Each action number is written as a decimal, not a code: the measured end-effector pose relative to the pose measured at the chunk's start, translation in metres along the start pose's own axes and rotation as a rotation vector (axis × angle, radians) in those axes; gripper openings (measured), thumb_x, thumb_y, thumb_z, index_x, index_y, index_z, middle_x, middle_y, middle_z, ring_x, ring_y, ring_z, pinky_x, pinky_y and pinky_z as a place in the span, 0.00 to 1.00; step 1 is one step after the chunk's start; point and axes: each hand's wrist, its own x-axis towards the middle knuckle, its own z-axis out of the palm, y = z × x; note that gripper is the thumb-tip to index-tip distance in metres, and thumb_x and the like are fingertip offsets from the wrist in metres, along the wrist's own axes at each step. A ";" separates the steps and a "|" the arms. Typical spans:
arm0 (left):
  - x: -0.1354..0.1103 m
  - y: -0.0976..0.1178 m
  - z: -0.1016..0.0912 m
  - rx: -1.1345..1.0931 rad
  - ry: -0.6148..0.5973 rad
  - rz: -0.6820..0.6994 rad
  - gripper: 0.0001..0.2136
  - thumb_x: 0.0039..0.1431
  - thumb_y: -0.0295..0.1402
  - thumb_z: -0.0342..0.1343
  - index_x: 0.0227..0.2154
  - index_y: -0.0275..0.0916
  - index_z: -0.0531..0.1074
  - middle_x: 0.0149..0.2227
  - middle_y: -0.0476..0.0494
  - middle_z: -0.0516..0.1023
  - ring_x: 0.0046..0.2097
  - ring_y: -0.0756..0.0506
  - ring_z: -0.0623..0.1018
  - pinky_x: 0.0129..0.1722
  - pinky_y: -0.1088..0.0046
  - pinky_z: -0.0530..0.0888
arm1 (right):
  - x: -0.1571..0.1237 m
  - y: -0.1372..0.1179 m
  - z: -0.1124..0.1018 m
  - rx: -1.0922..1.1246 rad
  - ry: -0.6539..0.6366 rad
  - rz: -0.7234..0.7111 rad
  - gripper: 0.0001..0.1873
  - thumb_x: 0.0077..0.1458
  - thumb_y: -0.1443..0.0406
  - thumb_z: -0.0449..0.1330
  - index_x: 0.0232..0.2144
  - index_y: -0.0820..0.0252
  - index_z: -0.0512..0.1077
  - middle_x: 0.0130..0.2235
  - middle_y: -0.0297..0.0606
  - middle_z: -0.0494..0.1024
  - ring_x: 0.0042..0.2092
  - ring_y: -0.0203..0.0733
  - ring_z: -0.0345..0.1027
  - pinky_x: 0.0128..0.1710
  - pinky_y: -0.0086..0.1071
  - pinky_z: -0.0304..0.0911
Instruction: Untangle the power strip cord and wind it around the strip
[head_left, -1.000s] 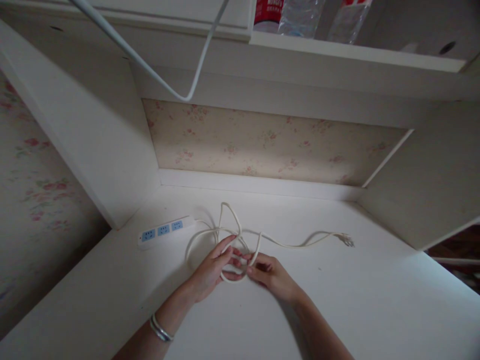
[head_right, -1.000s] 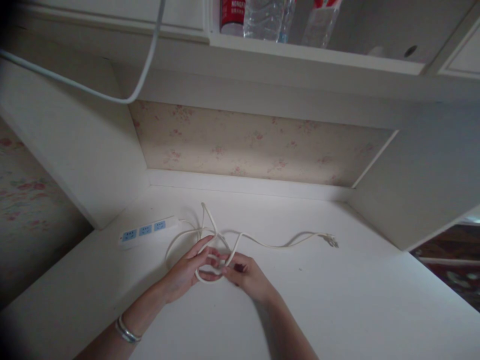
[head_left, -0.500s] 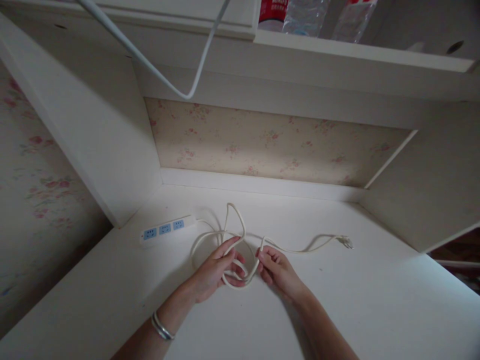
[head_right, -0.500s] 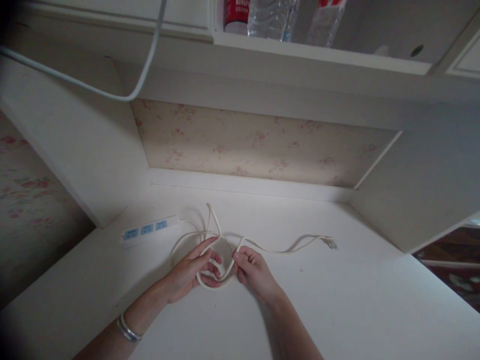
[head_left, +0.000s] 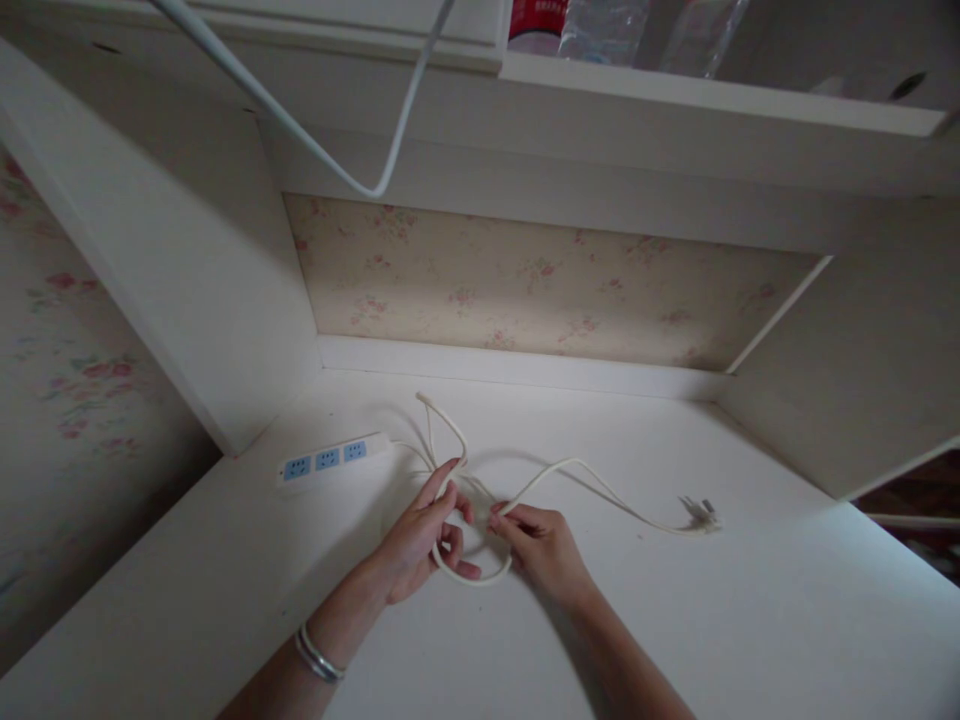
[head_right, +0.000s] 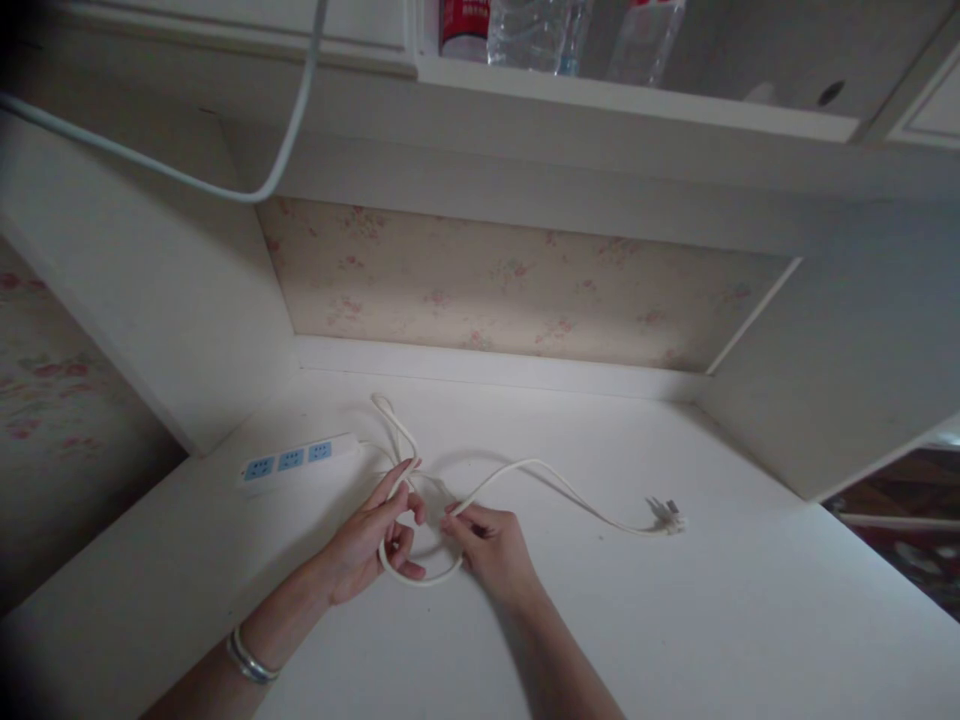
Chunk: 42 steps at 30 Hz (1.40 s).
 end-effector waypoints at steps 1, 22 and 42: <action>0.000 0.000 0.000 -0.001 -0.001 0.001 0.26 0.59 0.47 0.51 0.59 0.60 0.51 0.35 0.52 0.68 0.18 0.57 0.65 0.28 0.58 0.79 | 0.001 0.001 0.001 -0.043 -0.007 -0.051 0.17 0.55 0.54 0.59 0.29 0.62 0.78 0.23 0.33 0.70 0.25 0.33 0.59 0.25 0.28 0.53; 0.006 -0.006 0.001 -0.010 0.044 0.053 0.21 0.59 0.54 0.45 0.51 0.52 0.55 0.43 0.47 0.71 0.26 0.49 0.76 0.30 0.54 0.78 | -0.006 -0.004 0.002 -0.123 -0.246 -0.074 0.14 0.53 0.62 0.59 0.18 0.59 0.73 0.18 0.29 0.62 0.22 0.31 0.47 0.22 0.27 0.44; 0.013 -0.013 -0.004 0.034 0.079 0.070 0.20 0.59 0.53 0.46 0.44 0.44 0.60 0.30 0.50 0.73 0.27 0.49 0.75 0.35 0.65 0.74 | 0.013 -0.003 -0.025 0.608 0.141 0.205 0.21 0.54 0.50 0.58 0.45 0.55 0.71 0.19 0.25 0.59 0.18 0.29 0.42 0.18 0.26 0.40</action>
